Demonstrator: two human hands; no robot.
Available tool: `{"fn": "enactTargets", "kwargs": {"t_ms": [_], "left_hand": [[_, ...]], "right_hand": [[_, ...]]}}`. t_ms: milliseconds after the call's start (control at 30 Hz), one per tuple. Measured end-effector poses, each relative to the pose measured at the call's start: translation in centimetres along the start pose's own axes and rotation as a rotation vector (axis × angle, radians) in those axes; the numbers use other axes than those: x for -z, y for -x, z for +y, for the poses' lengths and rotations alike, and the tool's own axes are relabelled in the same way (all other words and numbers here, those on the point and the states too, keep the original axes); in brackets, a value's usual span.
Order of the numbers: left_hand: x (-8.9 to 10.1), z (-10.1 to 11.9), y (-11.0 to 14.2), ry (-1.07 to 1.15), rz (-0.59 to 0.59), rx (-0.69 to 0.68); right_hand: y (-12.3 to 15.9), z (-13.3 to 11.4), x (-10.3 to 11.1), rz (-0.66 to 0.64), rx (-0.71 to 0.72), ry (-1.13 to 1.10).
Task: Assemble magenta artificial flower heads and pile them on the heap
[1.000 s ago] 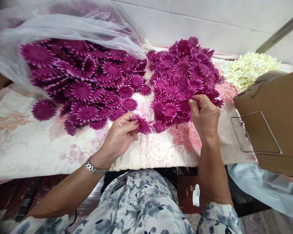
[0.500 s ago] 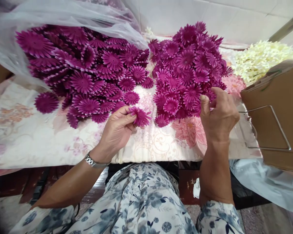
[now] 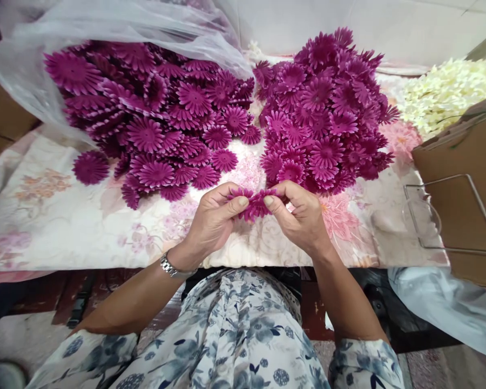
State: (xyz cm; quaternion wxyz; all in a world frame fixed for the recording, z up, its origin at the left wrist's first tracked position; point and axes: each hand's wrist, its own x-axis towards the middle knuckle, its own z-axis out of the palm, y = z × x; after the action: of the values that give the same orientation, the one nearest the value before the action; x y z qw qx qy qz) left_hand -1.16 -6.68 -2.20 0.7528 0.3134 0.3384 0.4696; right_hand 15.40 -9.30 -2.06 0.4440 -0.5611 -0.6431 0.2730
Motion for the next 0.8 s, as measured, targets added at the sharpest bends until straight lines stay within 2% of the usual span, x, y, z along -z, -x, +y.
{"fn": "enactTargets", "kwargs": {"t_ms": [133,200,267,367,433,500,567,633,700,800], "left_hand": [[0.4,0.2,-0.2,0.029,0.038,0.000],[0.5,0.2,-0.4,-0.008,0.065,-0.001],[0.2,0.0,-0.4,-0.072,0.097,-0.029],[-0.4,-0.5,-0.1,-0.186,0.078,-0.114],[-0.7,-0.7,0.1,-0.239,0.018,-0.119],[-0.9,-0.6,0.1,-0.318,-0.054,-0.080],[-0.8,-0.1,-0.3,-0.507,-0.121,-0.102],[-0.8,0.6,-1.1,-0.799,-0.192,-0.222],[-0.8,1.2,-2.2,-1.082,-0.273,-0.338],[-1.0,1.6,-4.0,-1.334,-0.372,-0.368]], "right_hand": [[0.1,0.2,1.2,0.187,-0.061,-0.030],[0.1,-0.1,1.6,0.223,-0.060,-0.081],[0.1,-0.6,1.3,0.150,-0.040,-0.110],[0.4,-1.5,0.1,-0.012,0.013,-0.017],[0.5,-1.6,-0.7,-0.020,0.062,0.089],[0.2,-1.2,-0.6,0.047,0.147,0.213],[-0.3,-0.3,0.3,0.126,0.241,0.403],[-1.1,0.8,1.8,0.203,0.278,0.642],[-1.8,1.9,3.2,0.239,0.236,0.845],[-2.3,3.1,4.3,0.172,0.149,0.974]]}}
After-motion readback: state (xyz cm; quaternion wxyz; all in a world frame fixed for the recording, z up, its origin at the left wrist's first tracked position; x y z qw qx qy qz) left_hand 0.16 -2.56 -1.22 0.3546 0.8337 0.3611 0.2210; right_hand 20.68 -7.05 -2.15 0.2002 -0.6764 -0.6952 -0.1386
